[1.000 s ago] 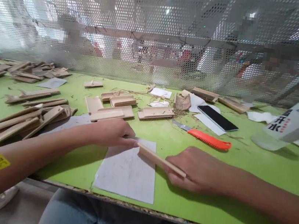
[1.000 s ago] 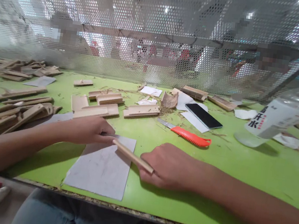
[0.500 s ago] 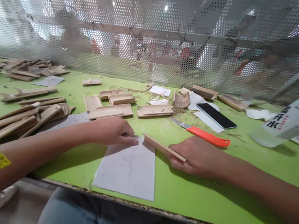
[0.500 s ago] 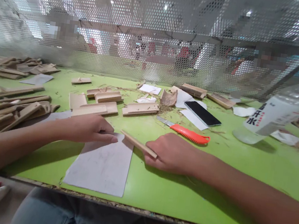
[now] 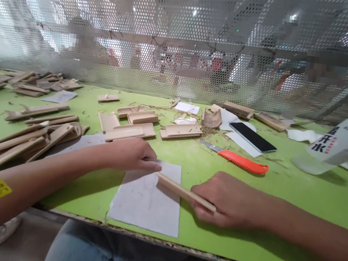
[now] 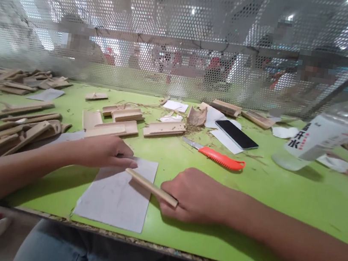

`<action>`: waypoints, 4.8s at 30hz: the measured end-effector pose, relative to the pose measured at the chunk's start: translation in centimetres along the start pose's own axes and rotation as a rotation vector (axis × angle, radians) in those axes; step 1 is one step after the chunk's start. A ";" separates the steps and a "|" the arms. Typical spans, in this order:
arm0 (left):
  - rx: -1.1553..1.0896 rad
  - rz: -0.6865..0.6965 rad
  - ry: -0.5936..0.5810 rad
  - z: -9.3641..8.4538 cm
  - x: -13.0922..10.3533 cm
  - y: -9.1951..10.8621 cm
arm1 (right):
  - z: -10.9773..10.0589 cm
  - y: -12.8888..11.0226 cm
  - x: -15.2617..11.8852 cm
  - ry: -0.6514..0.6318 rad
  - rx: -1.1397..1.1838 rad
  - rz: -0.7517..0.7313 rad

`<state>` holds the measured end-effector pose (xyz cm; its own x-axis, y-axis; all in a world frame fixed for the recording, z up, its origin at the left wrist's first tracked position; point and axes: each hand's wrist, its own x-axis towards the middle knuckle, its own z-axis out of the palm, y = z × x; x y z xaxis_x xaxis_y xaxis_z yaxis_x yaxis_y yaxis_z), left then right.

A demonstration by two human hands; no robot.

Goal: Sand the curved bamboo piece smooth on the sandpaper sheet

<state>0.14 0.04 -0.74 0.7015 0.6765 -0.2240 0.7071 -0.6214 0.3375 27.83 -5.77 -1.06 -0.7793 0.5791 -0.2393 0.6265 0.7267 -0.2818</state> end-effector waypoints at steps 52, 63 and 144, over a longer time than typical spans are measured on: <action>0.024 0.009 0.006 0.0 0.0 0.1 | 0.9 1.6 0.1 0.208 -0.114 -0.004; 0.009 0.018 0.011 0.1 0.1 -0.1 | 1.0 1.6 0.0 0.249 -0.078 -0.025; -0.001 0.026 0.012 0.1 -0.1 -0.1 | 1.0 0.8 0.0 0.136 0.051 -0.057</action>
<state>-0.02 -0.03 -0.78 0.7184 0.6649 -0.2044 0.6886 -0.6383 0.3441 28.28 -5.57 -2.22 -0.8055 0.5850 -0.0943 0.5785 0.7420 -0.3388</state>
